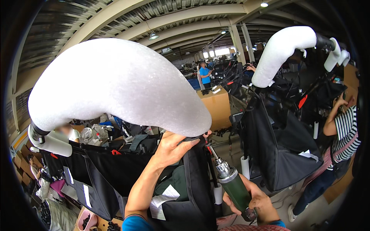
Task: The person uses a handheld power tool to attach black plastic clips to the top edge of black fabric bags. They repeatedly pick clips from a cardboard box, position them on the bag, and drive them into place with the tool, then move the bag aside to work on the next one.
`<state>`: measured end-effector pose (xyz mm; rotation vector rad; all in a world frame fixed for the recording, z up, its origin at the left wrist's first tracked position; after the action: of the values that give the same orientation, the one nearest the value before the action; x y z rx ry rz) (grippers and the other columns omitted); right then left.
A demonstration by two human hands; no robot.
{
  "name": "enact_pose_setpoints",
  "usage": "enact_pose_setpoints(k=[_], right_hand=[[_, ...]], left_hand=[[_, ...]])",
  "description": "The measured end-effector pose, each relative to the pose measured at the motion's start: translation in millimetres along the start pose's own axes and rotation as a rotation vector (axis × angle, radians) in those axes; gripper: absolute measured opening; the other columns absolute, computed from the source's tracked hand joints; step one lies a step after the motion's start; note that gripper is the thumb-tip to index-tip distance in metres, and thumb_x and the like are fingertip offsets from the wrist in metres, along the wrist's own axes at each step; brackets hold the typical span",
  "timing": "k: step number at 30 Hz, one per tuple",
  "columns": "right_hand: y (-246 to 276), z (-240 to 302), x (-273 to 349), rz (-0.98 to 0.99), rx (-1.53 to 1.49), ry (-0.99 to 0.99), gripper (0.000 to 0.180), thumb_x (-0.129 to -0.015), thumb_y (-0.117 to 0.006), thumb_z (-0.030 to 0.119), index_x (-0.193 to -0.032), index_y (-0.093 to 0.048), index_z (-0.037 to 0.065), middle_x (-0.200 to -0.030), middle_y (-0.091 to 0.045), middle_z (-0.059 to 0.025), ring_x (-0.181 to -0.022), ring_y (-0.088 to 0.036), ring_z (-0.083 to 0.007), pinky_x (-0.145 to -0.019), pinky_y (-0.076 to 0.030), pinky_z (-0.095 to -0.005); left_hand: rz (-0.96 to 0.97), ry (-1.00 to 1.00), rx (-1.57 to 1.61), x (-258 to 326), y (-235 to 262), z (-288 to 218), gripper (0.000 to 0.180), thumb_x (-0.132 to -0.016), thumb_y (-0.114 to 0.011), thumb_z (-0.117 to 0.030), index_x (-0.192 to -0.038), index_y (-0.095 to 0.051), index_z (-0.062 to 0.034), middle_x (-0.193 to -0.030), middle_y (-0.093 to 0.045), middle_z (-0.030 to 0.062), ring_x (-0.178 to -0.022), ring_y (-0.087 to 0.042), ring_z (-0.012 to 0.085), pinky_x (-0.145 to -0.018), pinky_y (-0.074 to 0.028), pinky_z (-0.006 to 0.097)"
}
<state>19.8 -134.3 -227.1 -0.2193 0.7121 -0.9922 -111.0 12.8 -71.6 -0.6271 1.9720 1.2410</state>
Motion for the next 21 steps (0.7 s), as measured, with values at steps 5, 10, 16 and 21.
enact_pose_setpoints(k=[5, 10, 16, 21], right_hand=[[-4.3, -5.1, -3.3, -0.015, -0.011, -0.038, 0.117, -0.065, -0.08, 0.026, -0.151, -0.003, 0.006, -0.097, -0.051, -0.0217, -0.06, -0.058, -0.0201, -0.057, -0.047, -0.0302], [-7.6, -9.1, -8.6, -0.044, -0.031, -0.052, 0.118, -0.065, -0.081, 0.026, -0.151, -0.003, 0.007, -0.096, -0.05, -0.0194, -0.061, -0.058, -0.0202, -0.057, -0.048, -0.0304], [-12.7, -7.6, -8.8, -0.082, -0.023, -0.063, 0.119, -0.064, -0.082, 0.028, -0.151, -0.004, 0.007, -0.095, -0.049, -0.0182, -0.061, -0.058, -0.0199, -0.056, -0.048, -0.0301], [-14.2, -8.0, -9.1, -0.061, -0.006, -0.056, 0.118, -0.065, -0.082, 0.029, -0.151, -0.004, 0.007, -0.096, -0.049, -0.0176, -0.061, -0.058, -0.0198, -0.056, -0.048, -0.03]], left_hand=[[0.022, -0.028, -0.014, 2.3, -1.2, 3.5, 0.028, -0.087, -0.051, 0.003, -0.113, -0.059, 0.0105, -0.104, -0.068, 0.0167, -0.099, -0.065, 0.0265, -0.09, -0.051, 0.038], [0.015, -0.012, -0.018, 5.3, -0.5, 5.9, 0.026, -0.089, -0.05, 0.001, -0.111, -0.059, 0.0103, -0.103, -0.068, 0.0168, -0.099, -0.065, 0.0269, -0.09, -0.051, 0.038], [0.017, -0.074, 0.025, 3.8, -0.3, 8.4, 0.02, -0.091, -0.056, -0.003, -0.108, -0.06, 0.0072, -0.105, -0.067, 0.0157, -0.098, -0.065, 0.0285, -0.086, -0.051, 0.037], [0.002, -0.055, 0.026, 4.2, -2.8, 9.4, 0.021, -0.092, -0.056, -0.005, -0.108, -0.061, 0.0069, -0.104, -0.067, 0.0152, -0.096, -0.065, 0.0279, -0.085, -0.051, 0.036]])
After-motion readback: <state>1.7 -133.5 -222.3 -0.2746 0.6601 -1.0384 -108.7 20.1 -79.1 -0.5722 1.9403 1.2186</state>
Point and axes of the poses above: each hand's wrist, its own x-axis away from the middle knuckle, its own y-axis out of the back of the hand, z = x × y, the point moved 5 cm from there along -x, towards the middle knuckle
